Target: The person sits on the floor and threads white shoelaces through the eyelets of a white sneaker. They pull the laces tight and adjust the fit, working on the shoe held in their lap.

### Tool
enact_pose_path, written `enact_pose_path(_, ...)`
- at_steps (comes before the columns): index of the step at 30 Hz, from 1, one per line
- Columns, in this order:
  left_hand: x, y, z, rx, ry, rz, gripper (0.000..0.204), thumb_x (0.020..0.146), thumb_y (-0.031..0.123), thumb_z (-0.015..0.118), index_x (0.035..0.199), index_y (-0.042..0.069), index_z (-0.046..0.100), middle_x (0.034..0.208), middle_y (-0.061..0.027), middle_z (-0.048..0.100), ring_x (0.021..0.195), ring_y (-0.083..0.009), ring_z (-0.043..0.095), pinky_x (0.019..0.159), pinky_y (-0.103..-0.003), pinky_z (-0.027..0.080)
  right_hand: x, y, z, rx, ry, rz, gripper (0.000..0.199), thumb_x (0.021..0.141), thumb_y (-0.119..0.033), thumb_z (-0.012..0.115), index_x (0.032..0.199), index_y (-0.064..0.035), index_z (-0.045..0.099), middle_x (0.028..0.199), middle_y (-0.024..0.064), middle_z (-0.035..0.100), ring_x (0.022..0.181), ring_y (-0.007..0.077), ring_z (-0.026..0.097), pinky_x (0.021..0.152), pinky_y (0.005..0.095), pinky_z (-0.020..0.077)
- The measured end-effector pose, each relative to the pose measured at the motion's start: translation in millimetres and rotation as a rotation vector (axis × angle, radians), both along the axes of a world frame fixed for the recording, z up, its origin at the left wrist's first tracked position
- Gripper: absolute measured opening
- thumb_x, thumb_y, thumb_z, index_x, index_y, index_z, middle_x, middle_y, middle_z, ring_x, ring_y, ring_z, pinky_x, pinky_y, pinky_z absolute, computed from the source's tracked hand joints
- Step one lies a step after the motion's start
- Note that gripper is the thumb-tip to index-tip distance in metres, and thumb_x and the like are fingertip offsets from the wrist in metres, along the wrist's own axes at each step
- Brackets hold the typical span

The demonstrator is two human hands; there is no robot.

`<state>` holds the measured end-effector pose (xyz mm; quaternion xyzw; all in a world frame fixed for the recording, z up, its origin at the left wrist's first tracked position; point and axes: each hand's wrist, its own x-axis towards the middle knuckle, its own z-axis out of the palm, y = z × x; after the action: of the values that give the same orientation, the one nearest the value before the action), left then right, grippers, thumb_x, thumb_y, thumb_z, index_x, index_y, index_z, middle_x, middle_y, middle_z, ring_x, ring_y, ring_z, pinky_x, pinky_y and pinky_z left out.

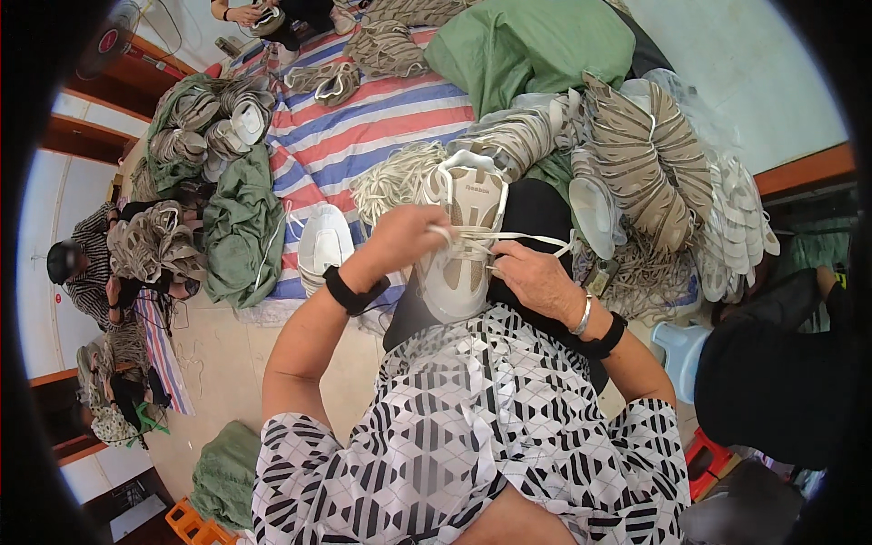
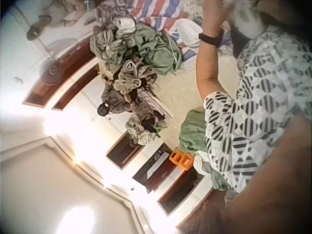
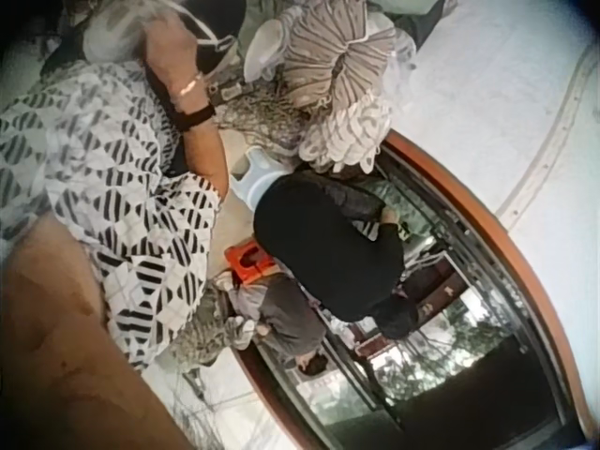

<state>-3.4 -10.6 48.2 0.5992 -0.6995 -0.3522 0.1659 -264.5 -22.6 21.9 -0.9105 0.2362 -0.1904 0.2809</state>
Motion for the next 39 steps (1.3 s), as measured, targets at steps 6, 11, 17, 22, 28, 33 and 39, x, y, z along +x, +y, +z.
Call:
enact_pose_path(6, 9.6, -9.1, -20.8, 0.298, 0.340, 0.123, 0.027, 0.085, 0.024, 0.061, 0.081, -0.002, 0.065, 0.068, -0.0046, 0.060, 0.064, -0.0126, 0.055, 0.062, -0.028, 0.045, 0.1, -5.5, -8.6, 0.113, -0.079, -0.031, 0.007, 0.086, -0.005, 0.056, 0.091, 0.0001, 0.058, 0.106, 0.0125, 0.058, 0.083, 0.0296, 0.063, 0.069, 0.0345, 0.0529)
enact_pose_path(11, 0.7, 3.1, -9.2, -0.040, 0.245, 0.210, 0.008, 0.079, 0.005, 0.069, 0.084, 0.000, 0.065, 0.071, -0.0007, 0.060, 0.069, -0.0090, 0.056, 0.063, -0.024, 0.045, -0.9, -12.1, -23.4, 0.179, -0.162, -0.081, 0.015, 0.090, -0.007, 0.055, 0.100, 0.0025, 0.060, 0.100, 0.0126, 0.059, 0.077, 0.0267, 0.062, 0.069, 0.0325, 0.0510)
enact_pose_path(17, 7.1, 7.8, -10.3, 0.000, 0.444, 0.169, 0.012, 0.081, 0.010, 0.069, 0.089, 0.001, 0.068, 0.074, 0.0005, 0.063, 0.070, -0.0077, 0.058, 0.065, -0.023, 0.046, 1.0, -11.7, -16.0, 0.378, -0.275, -0.151, 0.013, 0.092, -0.010, 0.053, 0.095, 0.0013, 0.059, 0.092, 0.0163, 0.059, 0.078, 0.0304, 0.061, 0.069, 0.0345, 0.0509)
enact_pose_path(22, 17.4, 6.6, -25.9, 0.454, 0.851, 0.284, 0.017, 0.086, 0.018, 0.067, 0.087, 0.000, 0.068, 0.073, 0.0007, 0.062, 0.068, -0.0058, 0.054, 0.065, -0.022, 0.045, 5.2, -12.7, 2.6, 0.593, -0.469, -0.467, 0.018, 0.094, -0.014, 0.053, 0.094, 0.0025, 0.060, 0.090, 0.0167, 0.060, 0.062, 0.0206, 0.061, 0.058, 0.0292, 0.0498)
enact_pose_path(28, -14.7, 6.5, -37.2, 0.009, 0.461, 0.440, 0.020, 0.086, 0.019, 0.067, 0.085, 0.001, 0.060, 0.073, -0.0007, 0.060, 0.068, -0.0072, 0.054, 0.062, -0.023, 0.044, 8.9, -34.7, -15.8, 0.403, -0.117, -0.335, 0.018, 0.091, -0.015, 0.054, 0.088, 0.0007, 0.063, 0.068, 0.0109, 0.061, 0.059, 0.0197, 0.060, 0.056, 0.0294, 0.0462)
enact_pose_path(33, -11.1, 18.3, -70.0, -0.124, 0.544, 0.531, 0.025, 0.086, 0.019, 0.068, 0.093, 0.002, 0.051, 0.078, -0.0017, 0.057, 0.069, -0.0094, 0.051, 0.063, -0.026, 0.044, -54.1, -77.8, -16.1, 0.913, -0.373, -0.594, 0.024, 0.089, -0.023, 0.060, 0.073, -0.0059, 0.062, 0.060, -0.0047, 0.047, 0.051, 0.0047, 0.038, 0.046, 0.0229, 0.0299)
enact_pose_path(39, -7.6, 35.9, -64.3, -0.228, 0.215, 0.410, 0.024, 0.083, 0.017, 0.069, 0.089, 0.000, 0.053, 0.081, -0.0115, 0.053, 0.075, -0.0227, 0.052, 0.068, -0.032, 0.043, -99.4, -64.0, -24.4, 0.417, -0.115, -0.759, 0.023, 0.092, -0.019, 0.057, 0.101, 0.0008, 0.066, 0.064, -0.0001, 0.058, 0.056, 0.0066, 0.055, 0.049, 0.0236, 0.0389)
